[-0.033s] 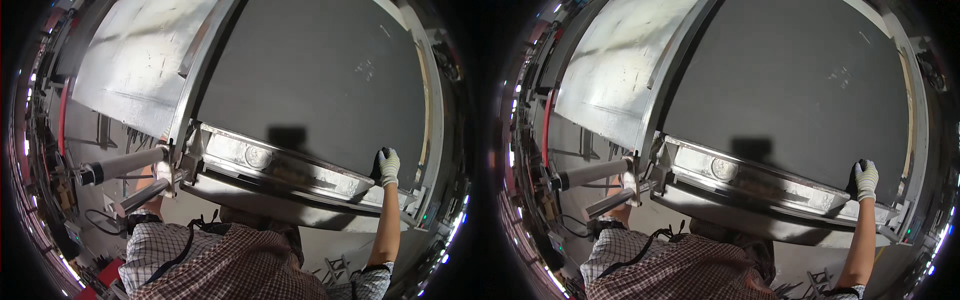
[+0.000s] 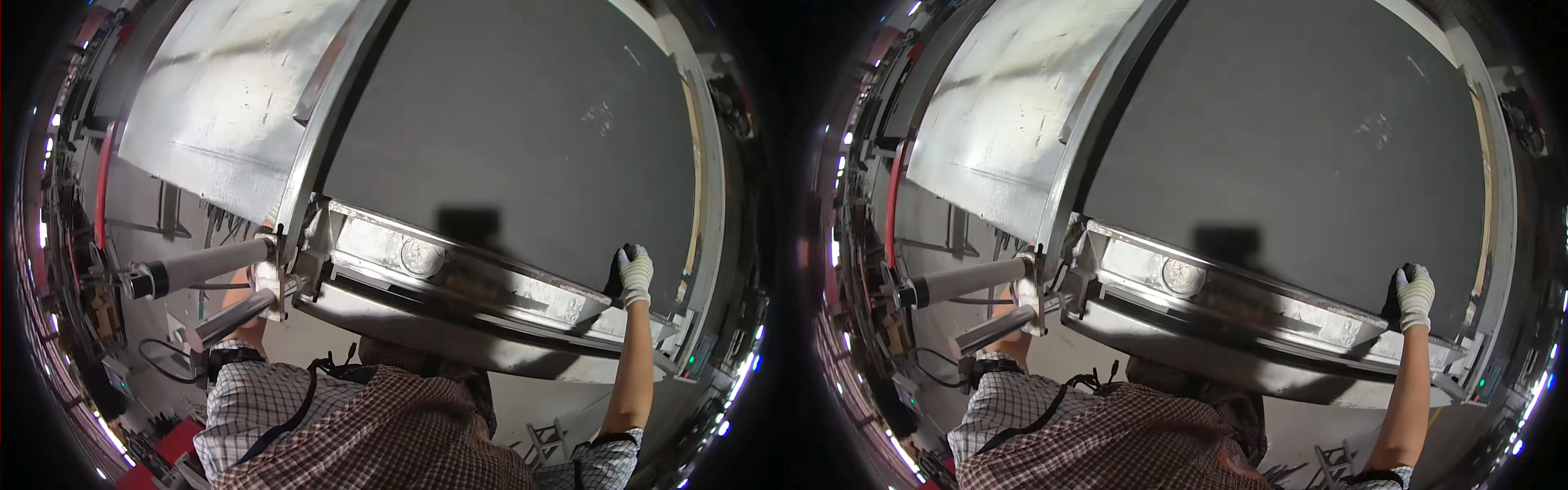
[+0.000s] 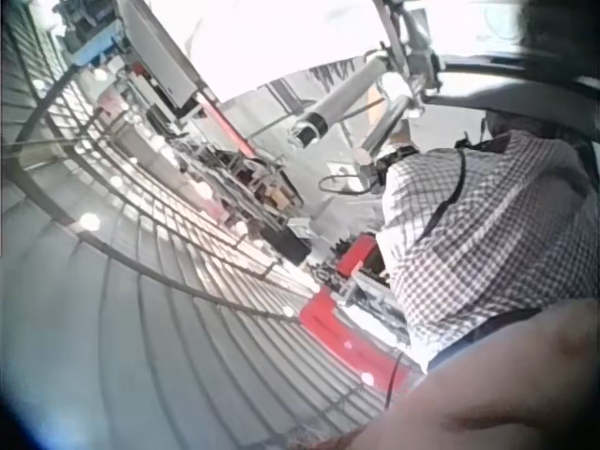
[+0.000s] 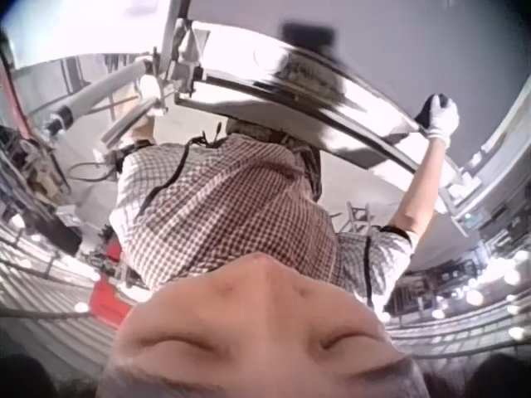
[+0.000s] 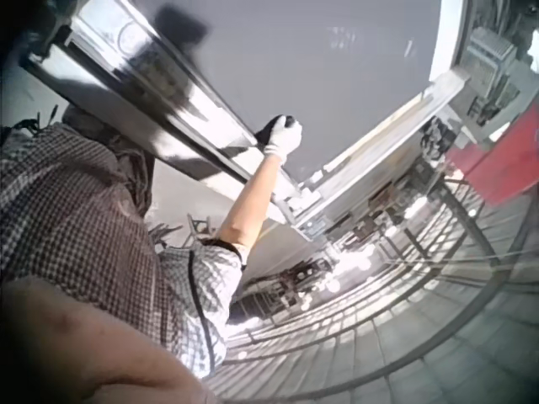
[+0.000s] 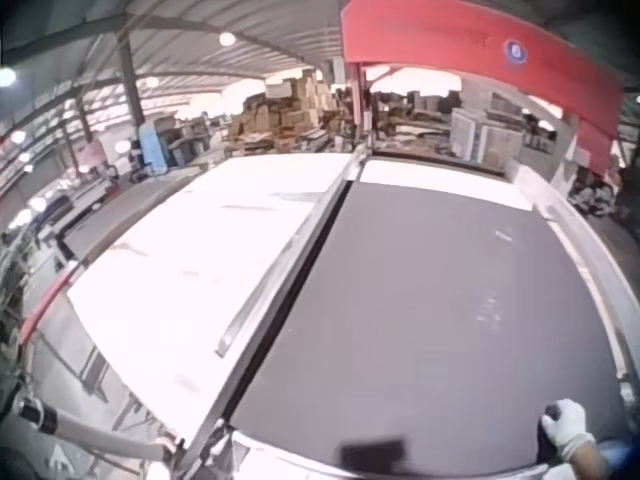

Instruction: The recorder is operating a machine to process or cut large grey foam or insulation panels in a manufacturing facility.

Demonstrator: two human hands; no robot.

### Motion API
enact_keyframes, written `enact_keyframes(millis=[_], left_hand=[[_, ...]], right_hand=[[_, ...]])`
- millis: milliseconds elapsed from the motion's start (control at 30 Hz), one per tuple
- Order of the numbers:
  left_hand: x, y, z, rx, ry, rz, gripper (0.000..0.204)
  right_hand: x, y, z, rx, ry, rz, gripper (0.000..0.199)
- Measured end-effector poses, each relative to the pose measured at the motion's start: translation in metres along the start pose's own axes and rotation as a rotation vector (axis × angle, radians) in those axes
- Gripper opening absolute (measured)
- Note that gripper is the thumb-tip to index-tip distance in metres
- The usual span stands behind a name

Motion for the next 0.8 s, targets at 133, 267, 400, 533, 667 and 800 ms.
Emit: enact_keyframes(millis=[133, 267, 400, 533, 667, 800], left_hand=[[0.003, 0.0, 0.002, -0.024, 0.019, -0.004, 0.04], [-0.003, -0.01, 0.007, -0.05, 0.037, -0.024, 0.041], [-0.005, -0.01, 0.003, -0.055, 0.063, -0.035, 0.042], [-0.019, -0.004, -0.007, -0.047, 0.097, -0.046, 0.043], [-0.012, -0.013, -0.009, -0.072, 0.076, -0.068, 0.044], [-0.014, -0.013, -0.017, -0.074, 0.085, -0.074, 0.045]], right_hand=[[0.002, 0.001, -0.015, 0.158, 0.049, -0.041, 0.039], [0.013, 0.001, -0.028, 0.233, -0.016, 0.03, 0.037], [0.015, 0.007, -0.036, 0.271, -0.064, 0.14, 0.035], [0.006, 0.008, -0.046, 0.277, -0.047, 0.17, 0.031], [0.024, 0.014, -0.04, 0.255, -0.158, 0.175, 0.027], [0.012, 0.022, -0.046, 0.24, -0.236, 0.195, 0.023]])
Point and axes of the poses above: each hand's wrist, its own z-axis away from the middle knuckle, its own y-axis out of the palm, x = y × z, the point moved 10 cm from there along -z, towards the middle knuckle, and after that the axes turned 1 degree about y, right-handed, at the moved point
